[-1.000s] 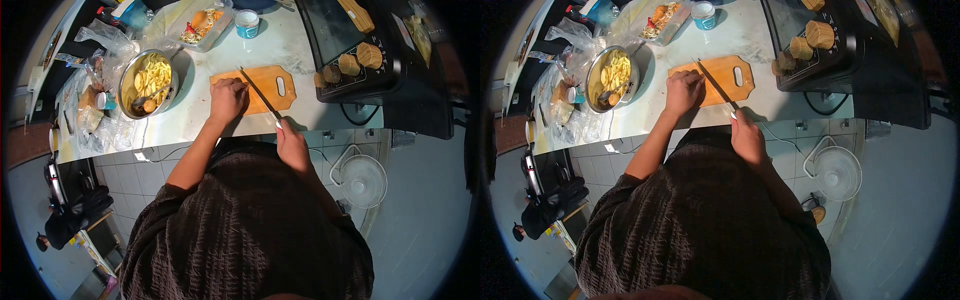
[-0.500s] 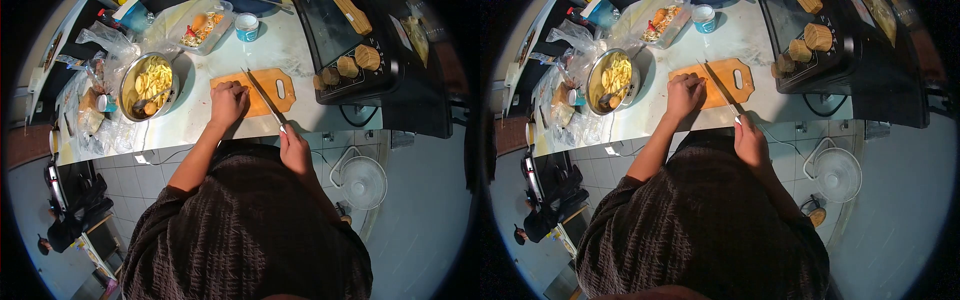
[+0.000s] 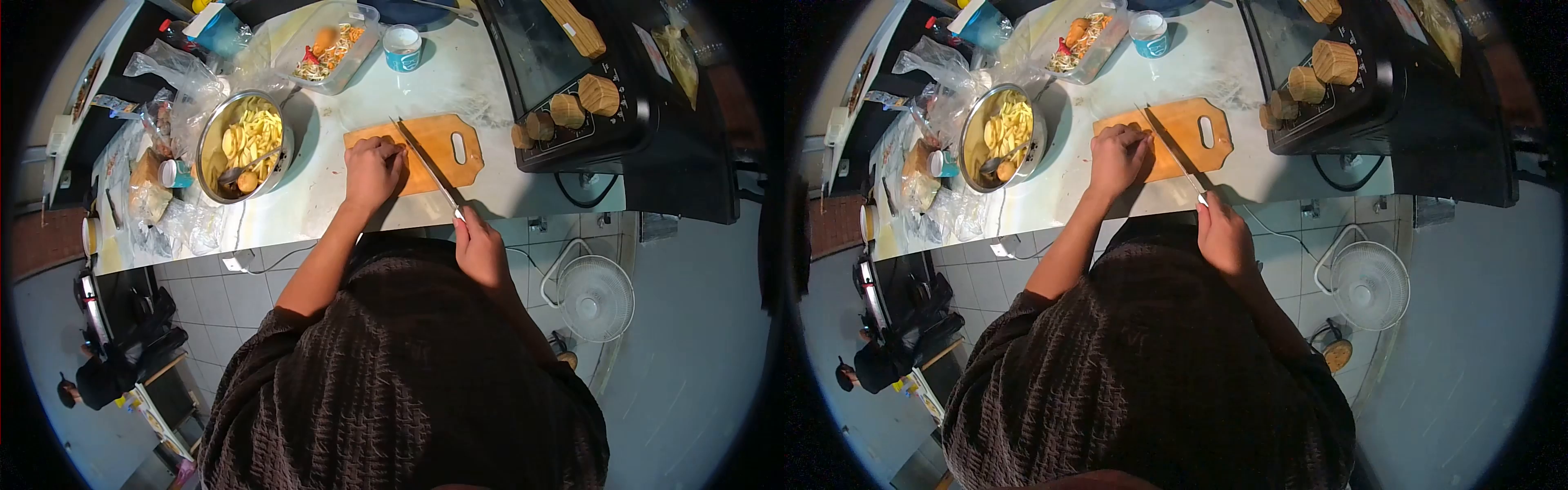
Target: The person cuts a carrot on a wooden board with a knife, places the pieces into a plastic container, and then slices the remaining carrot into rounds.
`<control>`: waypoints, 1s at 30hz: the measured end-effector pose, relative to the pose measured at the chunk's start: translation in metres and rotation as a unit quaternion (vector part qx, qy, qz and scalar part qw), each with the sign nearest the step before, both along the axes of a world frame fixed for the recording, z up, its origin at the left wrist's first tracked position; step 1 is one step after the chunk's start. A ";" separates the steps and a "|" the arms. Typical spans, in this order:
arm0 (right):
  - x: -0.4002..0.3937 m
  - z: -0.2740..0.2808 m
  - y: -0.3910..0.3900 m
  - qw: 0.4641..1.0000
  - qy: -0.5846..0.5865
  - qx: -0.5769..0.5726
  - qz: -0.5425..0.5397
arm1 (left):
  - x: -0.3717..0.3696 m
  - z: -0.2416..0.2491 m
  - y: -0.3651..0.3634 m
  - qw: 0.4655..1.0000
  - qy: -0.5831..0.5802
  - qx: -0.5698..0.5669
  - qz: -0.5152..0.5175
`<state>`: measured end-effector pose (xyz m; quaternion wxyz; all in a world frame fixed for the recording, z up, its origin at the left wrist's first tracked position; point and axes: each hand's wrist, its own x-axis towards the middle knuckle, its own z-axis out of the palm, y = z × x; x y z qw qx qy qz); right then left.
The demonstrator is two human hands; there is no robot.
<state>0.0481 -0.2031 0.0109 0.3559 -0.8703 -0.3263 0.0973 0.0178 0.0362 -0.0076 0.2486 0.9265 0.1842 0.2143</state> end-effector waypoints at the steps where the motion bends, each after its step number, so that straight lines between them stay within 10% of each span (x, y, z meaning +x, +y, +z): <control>1: 0.001 0.001 0.000 1.000 0.002 0.007 0.000 | 0.000 0.000 0.000 1.000 -0.002 -0.002 0.000; 30: -0.005 0.006 0.005 0.998 -0.016 -0.037 -0.042 | -0.001 0.003 -0.002 1.000 0.003 -0.021 0.003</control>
